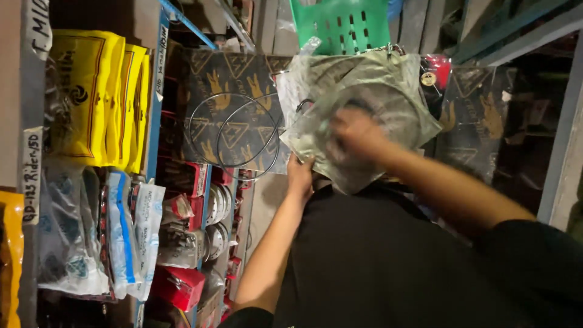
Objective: The person sorts through various packaged items on a cluttered shelf, picking up and moving plastic bags and boxes containing motorcycle parts. They handle items like cables and packaged components, placing them back on the shelf or into different positions.
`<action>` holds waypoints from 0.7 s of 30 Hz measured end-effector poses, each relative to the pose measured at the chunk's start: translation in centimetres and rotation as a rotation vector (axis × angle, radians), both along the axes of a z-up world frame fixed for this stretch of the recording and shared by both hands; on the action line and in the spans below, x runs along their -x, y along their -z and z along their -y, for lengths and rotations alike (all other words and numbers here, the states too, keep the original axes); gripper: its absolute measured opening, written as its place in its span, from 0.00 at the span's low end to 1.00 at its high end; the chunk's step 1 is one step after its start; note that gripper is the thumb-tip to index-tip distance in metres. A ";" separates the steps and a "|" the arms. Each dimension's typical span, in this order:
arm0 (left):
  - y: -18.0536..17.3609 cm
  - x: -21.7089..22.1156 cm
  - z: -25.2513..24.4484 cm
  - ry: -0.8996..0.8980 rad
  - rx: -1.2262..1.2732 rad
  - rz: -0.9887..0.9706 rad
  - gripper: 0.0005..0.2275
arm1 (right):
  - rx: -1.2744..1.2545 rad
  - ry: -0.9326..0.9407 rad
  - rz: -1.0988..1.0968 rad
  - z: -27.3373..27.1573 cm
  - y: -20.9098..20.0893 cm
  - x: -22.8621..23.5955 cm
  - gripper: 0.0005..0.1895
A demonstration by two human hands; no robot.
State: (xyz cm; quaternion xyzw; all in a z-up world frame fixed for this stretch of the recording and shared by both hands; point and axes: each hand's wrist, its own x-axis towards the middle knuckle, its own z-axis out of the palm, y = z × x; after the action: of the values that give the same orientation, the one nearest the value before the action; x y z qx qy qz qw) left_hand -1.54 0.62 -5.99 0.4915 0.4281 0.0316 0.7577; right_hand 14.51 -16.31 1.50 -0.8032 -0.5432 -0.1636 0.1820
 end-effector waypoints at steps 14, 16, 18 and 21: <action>-5.3 -0.1 0.1 0.193 -0.362 -0.109 0.18 | 0.067 -0.003 0.012 -5.6 -2.9 5.9 0.16; -5.6 0.6 0.2 0.168 -0.333 -0.086 0.19 | -0.013 -0.036 -0.048 -4.9 -5.2 2.9 0.10; -5.9 1.0 0.8 0.150 -0.292 -0.061 0.20 | -0.081 -0.061 -0.108 -2.4 -4.6 -0.4 0.04; -6.8 0.4 0.0 0.122 -0.199 -0.066 0.14 | -0.021 0.234 0.001 0.4 -0.8 -5.3 0.14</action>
State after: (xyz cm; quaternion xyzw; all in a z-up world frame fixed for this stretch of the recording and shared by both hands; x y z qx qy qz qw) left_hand -1.98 0.63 0.80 0.5904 0.4166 0.0116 0.6912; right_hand 19.77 -16.67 2.32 -0.8592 -0.4438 -0.1897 0.1700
